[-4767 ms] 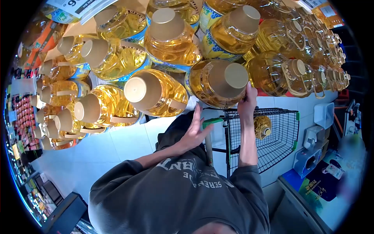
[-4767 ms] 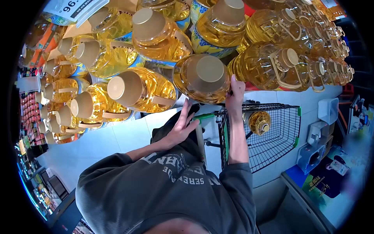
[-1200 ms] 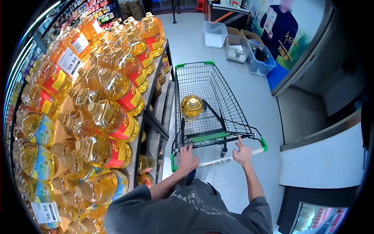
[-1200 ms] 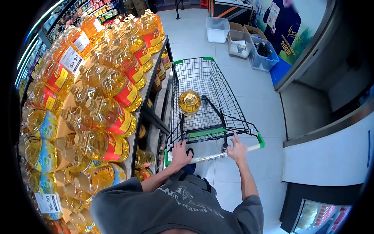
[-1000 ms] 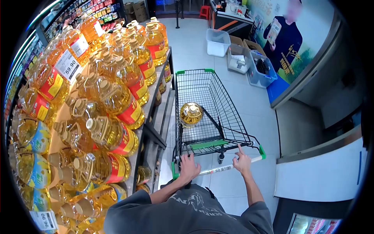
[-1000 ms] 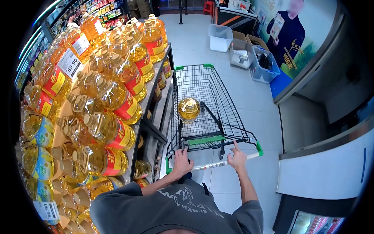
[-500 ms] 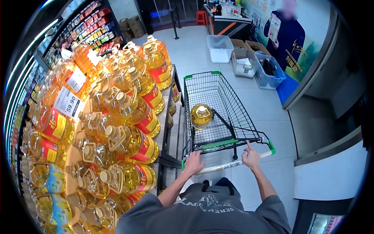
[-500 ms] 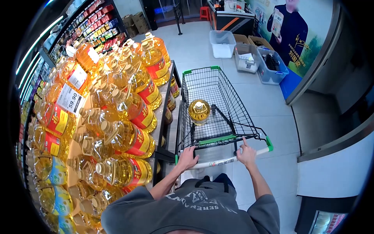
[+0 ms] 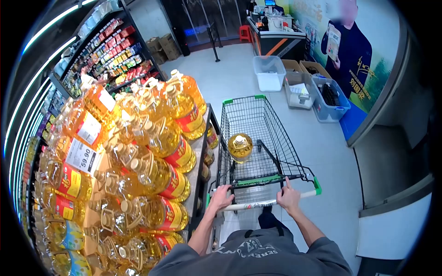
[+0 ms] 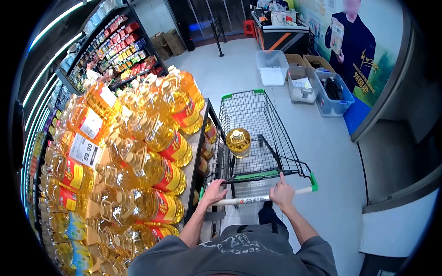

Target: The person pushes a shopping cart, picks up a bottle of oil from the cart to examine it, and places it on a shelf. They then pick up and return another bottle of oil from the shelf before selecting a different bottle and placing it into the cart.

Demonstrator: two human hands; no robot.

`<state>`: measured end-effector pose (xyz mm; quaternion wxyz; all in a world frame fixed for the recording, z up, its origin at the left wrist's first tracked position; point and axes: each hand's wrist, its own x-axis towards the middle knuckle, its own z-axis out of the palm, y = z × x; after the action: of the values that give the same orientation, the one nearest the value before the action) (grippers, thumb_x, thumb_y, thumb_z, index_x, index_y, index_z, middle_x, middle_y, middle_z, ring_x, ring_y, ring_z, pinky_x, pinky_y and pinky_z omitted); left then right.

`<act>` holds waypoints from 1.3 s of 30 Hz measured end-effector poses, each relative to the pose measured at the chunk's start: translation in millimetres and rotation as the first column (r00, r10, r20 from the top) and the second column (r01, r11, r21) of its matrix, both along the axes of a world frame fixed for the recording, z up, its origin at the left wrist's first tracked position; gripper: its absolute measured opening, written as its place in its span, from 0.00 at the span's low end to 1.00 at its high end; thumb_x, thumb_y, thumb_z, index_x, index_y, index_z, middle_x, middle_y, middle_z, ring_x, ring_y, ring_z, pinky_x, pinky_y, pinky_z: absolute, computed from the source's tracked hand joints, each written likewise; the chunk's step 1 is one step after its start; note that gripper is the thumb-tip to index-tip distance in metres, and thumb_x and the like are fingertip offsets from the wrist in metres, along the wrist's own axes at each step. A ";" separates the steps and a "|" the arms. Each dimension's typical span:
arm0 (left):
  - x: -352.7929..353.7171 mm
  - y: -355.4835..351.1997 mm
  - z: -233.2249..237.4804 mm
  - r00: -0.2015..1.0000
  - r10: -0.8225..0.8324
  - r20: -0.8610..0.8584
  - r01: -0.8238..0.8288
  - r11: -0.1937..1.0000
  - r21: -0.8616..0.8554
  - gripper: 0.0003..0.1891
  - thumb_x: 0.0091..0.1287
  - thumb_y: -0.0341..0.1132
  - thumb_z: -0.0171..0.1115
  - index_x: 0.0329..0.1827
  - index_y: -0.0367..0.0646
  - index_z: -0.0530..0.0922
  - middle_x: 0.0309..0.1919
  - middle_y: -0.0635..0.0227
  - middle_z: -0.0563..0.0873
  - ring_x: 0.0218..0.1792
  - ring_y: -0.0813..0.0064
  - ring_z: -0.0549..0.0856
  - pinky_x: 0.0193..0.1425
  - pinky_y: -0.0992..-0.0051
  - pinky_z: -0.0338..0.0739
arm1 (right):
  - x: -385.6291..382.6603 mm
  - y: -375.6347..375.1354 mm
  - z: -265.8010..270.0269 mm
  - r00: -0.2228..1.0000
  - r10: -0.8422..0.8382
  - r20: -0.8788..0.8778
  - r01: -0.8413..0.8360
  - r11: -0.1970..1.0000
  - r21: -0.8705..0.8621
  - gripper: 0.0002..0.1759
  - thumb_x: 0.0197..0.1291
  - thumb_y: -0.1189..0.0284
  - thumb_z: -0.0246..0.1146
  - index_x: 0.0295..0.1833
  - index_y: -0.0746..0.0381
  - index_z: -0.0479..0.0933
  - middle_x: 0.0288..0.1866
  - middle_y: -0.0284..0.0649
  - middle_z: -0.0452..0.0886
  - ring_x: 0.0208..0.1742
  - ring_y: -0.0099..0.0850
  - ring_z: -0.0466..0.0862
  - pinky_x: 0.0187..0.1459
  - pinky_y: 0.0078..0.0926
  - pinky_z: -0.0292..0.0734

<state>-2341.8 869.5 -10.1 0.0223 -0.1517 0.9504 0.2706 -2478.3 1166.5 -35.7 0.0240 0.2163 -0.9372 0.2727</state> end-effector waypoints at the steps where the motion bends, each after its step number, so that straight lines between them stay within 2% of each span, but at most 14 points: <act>1: -9.2 -7.4 -3.6 1.000 -0.021 -0.010 0.021 1.000 -0.003 0.25 0.61 0.40 0.67 0.59 0.39 0.75 0.51 0.54 0.82 0.56 0.53 0.78 0.61 0.60 0.75 | -8.9 -5.5 -0.5 1.000 -0.005 0.026 0.005 1.000 0.030 0.13 0.49 0.64 0.61 0.27 0.63 0.83 0.67 0.48 0.77 0.29 0.49 0.86 0.35 0.48 0.80; 5: -47.1 -33.9 -21.0 0.999 0.016 -0.030 -0.017 0.999 -0.041 0.25 0.60 0.41 0.67 0.59 0.39 0.76 0.52 0.54 0.82 0.57 0.53 0.79 0.62 0.60 0.74 | -43.7 -29.1 -4.1 1.000 0.004 0.012 -0.004 1.000 0.017 0.14 0.48 0.63 0.61 0.27 0.63 0.83 0.69 0.52 0.74 0.29 0.49 0.86 0.36 0.47 0.81; 7: -65.3 -40.9 -15.4 0.998 0.057 -0.036 -0.056 0.998 0.022 0.25 0.59 0.40 0.68 0.59 0.41 0.77 0.50 0.54 0.83 0.55 0.54 0.80 0.61 0.61 0.76 | -64.2 -37.8 -6.9 0.999 -0.001 0.034 0.001 1.000 0.016 0.14 0.48 0.64 0.60 0.28 0.64 0.83 0.69 0.53 0.73 0.30 0.49 0.86 0.37 0.46 0.82; 9: -84.1 -45.8 -11.1 0.996 0.089 -0.001 -0.089 0.995 0.040 0.25 0.59 0.40 0.68 0.59 0.42 0.77 0.48 0.55 0.83 0.54 0.55 0.81 0.60 0.62 0.76 | -82.8 -44.5 -6.7 0.998 0.060 0.020 -0.059 0.998 -0.019 0.18 0.49 0.62 0.60 0.28 0.68 0.83 0.68 0.56 0.74 0.25 0.50 0.86 0.32 0.46 0.83; 13: -117.4 -55.8 -10.2 0.997 0.078 -0.017 -0.079 0.997 -0.016 0.25 0.59 0.40 0.68 0.59 0.43 0.77 0.48 0.55 0.82 0.53 0.56 0.82 0.58 0.62 0.77 | -121.4 -59.4 -9.6 0.998 0.057 0.029 -0.055 0.998 -0.037 0.19 0.49 0.62 0.59 0.29 0.69 0.84 0.68 0.57 0.73 0.24 0.49 0.85 0.31 0.45 0.83; 19: -168.1 -66.5 -13.6 0.994 0.106 0.015 -0.106 0.994 -0.008 0.24 0.60 0.41 0.67 0.58 0.41 0.77 0.47 0.56 0.82 0.53 0.56 0.81 0.57 0.61 0.77 | -177.3 -76.3 3.2 0.995 0.058 0.076 -0.058 0.998 0.005 0.19 0.49 0.62 0.59 0.32 0.69 0.84 0.67 0.57 0.74 0.31 0.48 0.87 0.35 0.43 0.83; 21: -185.0 -69.8 -10.1 0.994 0.108 -0.005 -0.108 0.994 -0.012 0.24 0.60 0.40 0.67 0.58 0.41 0.77 0.47 0.56 0.82 0.53 0.56 0.80 0.57 0.60 0.77 | -195.6 -81.4 -1.1 0.999 0.040 0.024 -0.038 0.997 -0.064 0.15 0.48 0.64 0.60 0.28 0.66 0.83 0.66 0.55 0.76 0.28 0.51 0.86 0.34 0.46 0.82; 25: -220.8 -75.1 -6.9 0.989 0.151 0.007 -0.151 0.988 0.016 0.23 0.61 0.40 0.66 0.57 0.40 0.77 0.46 0.56 0.83 0.54 0.55 0.80 0.57 0.60 0.76 | -234.7 -92.1 -2.3 0.996 0.079 0.051 -0.077 0.996 -0.036 0.15 0.48 0.64 0.61 0.29 0.67 0.82 0.66 0.56 0.76 0.28 0.53 0.86 0.33 0.48 0.82; 27: -235.8 -82.2 -8.9 0.993 0.098 -0.062 -0.102 0.992 -0.068 0.22 0.61 0.39 0.66 0.57 0.39 0.77 0.48 0.55 0.83 0.54 0.54 0.79 0.58 0.59 0.76 | -254.2 -98.1 -0.7 0.993 0.109 0.040 -0.108 0.994 -0.015 0.15 0.47 0.64 0.61 0.30 0.66 0.82 0.66 0.57 0.76 0.28 0.53 0.85 0.32 0.48 0.81; 29: -254.1 -86.1 -7.0 0.992 0.119 -0.042 -0.122 0.990 -0.065 0.22 0.61 0.39 0.65 0.57 0.39 0.77 0.49 0.54 0.83 0.55 0.53 0.79 0.60 0.60 0.75 | -273.8 -104.2 -5.2 0.992 0.119 0.030 -0.118 0.993 -0.030 0.15 0.46 0.65 0.61 0.30 0.66 0.83 0.66 0.58 0.75 0.27 0.53 0.85 0.32 0.48 0.81; 31: -270.4 -91.8 -13.9 0.987 0.157 -0.047 -0.158 0.987 -0.026 0.22 0.62 0.40 0.65 0.57 0.40 0.77 0.49 0.54 0.83 0.56 0.53 0.79 0.61 0.59 0.75 | -294.0 -109.7 -8.8 0.992 0.125 0.024 -0.124 0.992 -0.037 0.14 0.45 0.64 0.61 0.29 0.65 0.83 0.66 0.58 0.75 0.27 0.53 0.85 0.31 0.47 0.81; 33: -287.5 -101.1 -24.1 0.988 0.151 0.012 -0.151 0.987 -0.053 0.22 0.62 0.41 0.65 0.57 0.40 0.77 0.49 0.53 0.82 0.56 0.53 0.79 0.60 0.59 0.75 | -318.1 -115.8 -6.3 0.981 0.186 -0.058 -0.186 0.983 0.002 0.15 0.45 0.65 0.60 0.27 0.67 0.83 0.63 0.62 0.76 0.23 0.48 0.85 0.28 0.44 0.82; 37: -325.4 -107.5 -21.0 0.987 0.154 -0.039 -0.156 0.986 -0.057 0.22 0.61 0.41 0.66 0.56 0.39 0.77 0.49 0.54 0.82 0.55 0.53 0.79 0.60 0.59 0.75 | -364.5 -129.1 -5.2 0.978 0.205 -0.031 -0.206 0.979 0.003 0.15 0.45 0.65 0.61 0.29 0.65 0.84 0.63 0.61 0.76 0.24 0.47 0.85 0.29 0.43 0.82; 39: -342.9 -111.8 -17.1 0.987 0.153 -0.055 -0.156 0.986 -0.058 0.22 0.61 0.40 0.66 0.56 0.40 0.77 0.49 0.54 0.82 0.55 0.53 0.79 0.60 0.59 0.75 | -384.8 -136.5 -13.7 0.984 0.178 -0.027 -0.178 0.984 0.000 0.12 0.43 0.65 0.61 0.24 0.63 0.83 0.65 0.55 0.77 0.25 0.48 0.85 0.31 0.44 0.82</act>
<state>-2684.7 757.7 -27.2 -0.0275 -0.2186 0.9441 0.2454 -2863.1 1030.0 -49.4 0.0124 0.3026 -0.9134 0.2720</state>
